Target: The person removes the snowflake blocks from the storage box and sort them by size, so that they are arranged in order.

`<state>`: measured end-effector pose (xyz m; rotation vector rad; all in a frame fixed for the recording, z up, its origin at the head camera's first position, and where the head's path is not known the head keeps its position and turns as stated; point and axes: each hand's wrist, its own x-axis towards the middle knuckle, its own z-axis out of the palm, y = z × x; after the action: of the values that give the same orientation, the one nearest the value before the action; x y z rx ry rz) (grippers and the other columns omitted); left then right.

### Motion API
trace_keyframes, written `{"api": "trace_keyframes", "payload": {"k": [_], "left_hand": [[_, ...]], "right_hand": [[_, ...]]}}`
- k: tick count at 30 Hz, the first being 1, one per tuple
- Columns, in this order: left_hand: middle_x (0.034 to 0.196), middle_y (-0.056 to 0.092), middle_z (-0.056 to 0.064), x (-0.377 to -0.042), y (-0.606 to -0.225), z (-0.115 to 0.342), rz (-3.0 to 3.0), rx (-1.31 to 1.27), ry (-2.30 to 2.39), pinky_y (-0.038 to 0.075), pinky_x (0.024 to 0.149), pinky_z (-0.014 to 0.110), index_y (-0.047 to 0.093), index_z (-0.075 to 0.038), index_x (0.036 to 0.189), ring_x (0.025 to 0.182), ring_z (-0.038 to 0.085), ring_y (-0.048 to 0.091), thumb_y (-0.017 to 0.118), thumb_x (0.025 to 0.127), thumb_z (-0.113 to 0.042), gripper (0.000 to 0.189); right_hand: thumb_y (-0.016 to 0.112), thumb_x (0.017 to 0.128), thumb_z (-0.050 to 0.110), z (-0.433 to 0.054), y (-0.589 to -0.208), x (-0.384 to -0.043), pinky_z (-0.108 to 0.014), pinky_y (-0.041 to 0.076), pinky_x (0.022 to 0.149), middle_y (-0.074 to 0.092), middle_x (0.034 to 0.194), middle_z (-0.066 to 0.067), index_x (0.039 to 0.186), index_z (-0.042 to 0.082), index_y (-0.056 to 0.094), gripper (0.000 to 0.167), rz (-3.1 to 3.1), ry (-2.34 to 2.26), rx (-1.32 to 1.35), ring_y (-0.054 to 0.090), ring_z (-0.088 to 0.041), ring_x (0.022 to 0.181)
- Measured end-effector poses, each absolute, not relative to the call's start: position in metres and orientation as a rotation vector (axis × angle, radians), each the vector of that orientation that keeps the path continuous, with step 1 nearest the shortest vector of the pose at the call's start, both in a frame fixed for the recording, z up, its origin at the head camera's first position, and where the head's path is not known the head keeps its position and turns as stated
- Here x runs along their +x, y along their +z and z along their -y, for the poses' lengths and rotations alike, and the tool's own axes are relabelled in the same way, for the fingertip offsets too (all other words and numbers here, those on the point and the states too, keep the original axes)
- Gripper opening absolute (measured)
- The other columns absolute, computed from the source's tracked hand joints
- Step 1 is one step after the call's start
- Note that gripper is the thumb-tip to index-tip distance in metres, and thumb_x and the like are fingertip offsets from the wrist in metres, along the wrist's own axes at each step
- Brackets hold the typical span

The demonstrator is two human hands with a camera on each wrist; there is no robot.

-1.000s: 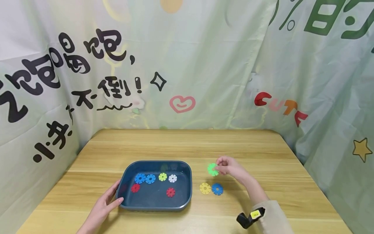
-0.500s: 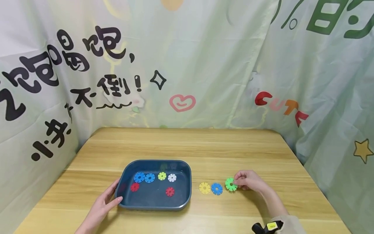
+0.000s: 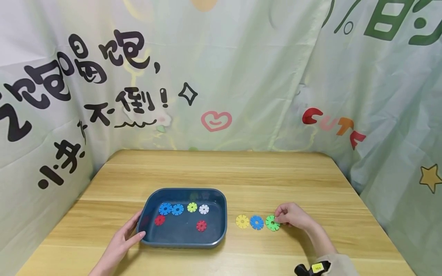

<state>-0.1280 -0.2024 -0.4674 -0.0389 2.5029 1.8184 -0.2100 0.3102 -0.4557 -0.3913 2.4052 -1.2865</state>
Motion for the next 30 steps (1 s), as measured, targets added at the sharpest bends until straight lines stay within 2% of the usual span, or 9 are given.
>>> {"api": "trace_keyframes", "payload": {"k": [18,30], "left_hand": [[0.148,0.027,0.019,-0.1283,-0.4663,0.2017,-2.520,-0.042,1.802,0.012,0.106,0.060,0.032,-0.004,0.143,0.136,0.040,0.018,0.064,0.088,-0.024,0.067],[0.149,0.027,0.018,-0.1276,-0.4672,0.2028,-2.522,-0.051,1.782,0.012,0.105,0.061,0.032,-0.007,0.144,0.137,0.040,0.016,0.064,0.088,-0.026,0.067]], "right_hand": [[0.065,0.084,0.009,-0.3058,-0.4560,-0.2076,-0.022,0.040,0.048,0.052,0.069,-0.001,0.088,-0.004,0.059,0.014,-2.475,-1.286,-0.316,0.045,-0.010,0.056],[0.062,0.087,0.012,-0.3024,-0.4475,-0.2115,-0.027,0.048,0.058,0.058,0.081,-0.006,0.103,-0.008,0.057,0.026,-2.468,-1.400,-0.174,0.053,-0.016,0.068]]}}
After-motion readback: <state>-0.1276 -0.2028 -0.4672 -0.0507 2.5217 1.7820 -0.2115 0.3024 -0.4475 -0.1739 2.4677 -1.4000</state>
